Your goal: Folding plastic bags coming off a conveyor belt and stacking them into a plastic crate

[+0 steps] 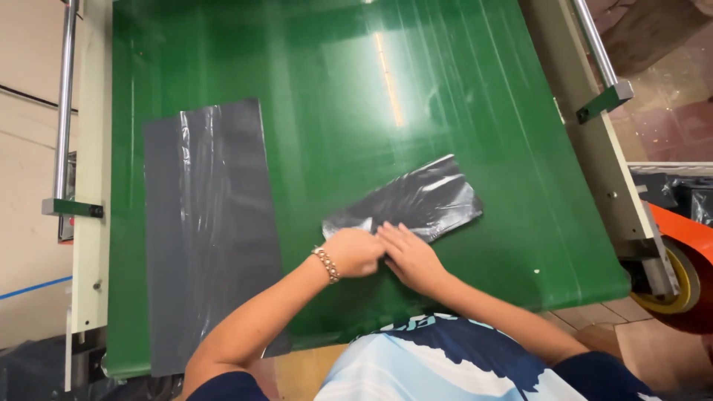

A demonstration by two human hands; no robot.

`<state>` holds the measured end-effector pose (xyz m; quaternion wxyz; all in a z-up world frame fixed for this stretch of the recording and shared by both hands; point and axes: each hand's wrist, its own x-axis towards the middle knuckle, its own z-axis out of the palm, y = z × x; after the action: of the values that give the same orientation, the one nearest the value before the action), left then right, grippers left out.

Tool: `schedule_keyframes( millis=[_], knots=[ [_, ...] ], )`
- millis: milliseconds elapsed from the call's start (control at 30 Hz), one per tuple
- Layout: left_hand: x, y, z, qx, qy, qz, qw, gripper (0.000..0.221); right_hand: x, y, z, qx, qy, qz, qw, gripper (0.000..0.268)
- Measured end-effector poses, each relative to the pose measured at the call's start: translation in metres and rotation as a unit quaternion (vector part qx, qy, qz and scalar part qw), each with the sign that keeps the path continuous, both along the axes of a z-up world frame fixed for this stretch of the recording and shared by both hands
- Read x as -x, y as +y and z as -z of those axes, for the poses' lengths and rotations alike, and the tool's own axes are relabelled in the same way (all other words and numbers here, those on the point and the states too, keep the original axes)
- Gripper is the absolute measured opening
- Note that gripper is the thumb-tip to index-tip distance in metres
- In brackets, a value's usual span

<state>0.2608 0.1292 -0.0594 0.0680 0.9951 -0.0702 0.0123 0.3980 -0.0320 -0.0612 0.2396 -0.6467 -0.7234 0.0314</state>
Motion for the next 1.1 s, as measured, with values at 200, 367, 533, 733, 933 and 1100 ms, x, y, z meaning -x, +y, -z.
schedule_keyframes(
  millis=[200,367,533,733,933,1100],
  knots=[
    [-0.08,0.029,0.022,0.589,0.317,-0.235,0.706,0.057,-0.015,-0.051,-0.016,0.049,0.432,0.042,0.9,0.042],
    [-0.07,0.047,-0.063,0.592,0.197,-0.291,0.725,0.071,-0.041,-0.043,0.021,0.077,0.745,0.318,0.581,0.016],
    [-0.094,0.033,-0.005,0.291,0.023,-0.278,0.915,0.044,-0.072,-0.048,0.053,0.054,0.863,0.277,0.418,0.028],
    [-0.069,0.004,0.02,0.025,-0.185,-0.387,0.903,0.046,-0.053,-0.077,-0.036,0.053,0.774,0.328,0.539,0.029],
    [0.09,-0.03,-0.014,0.002,-0.143,-0.463,0.875,0.064,0.005,-0.075,-0.029,-0.005,0.409,0.247,0.879,0.041],
    [0.234,-0.051,-0.048,-0.061,-0.076,-0.511,0.854,0.106,0.102,-0.013,-0.02,0.012,0.153,-0.125,0.98,0.078]
  ],
)
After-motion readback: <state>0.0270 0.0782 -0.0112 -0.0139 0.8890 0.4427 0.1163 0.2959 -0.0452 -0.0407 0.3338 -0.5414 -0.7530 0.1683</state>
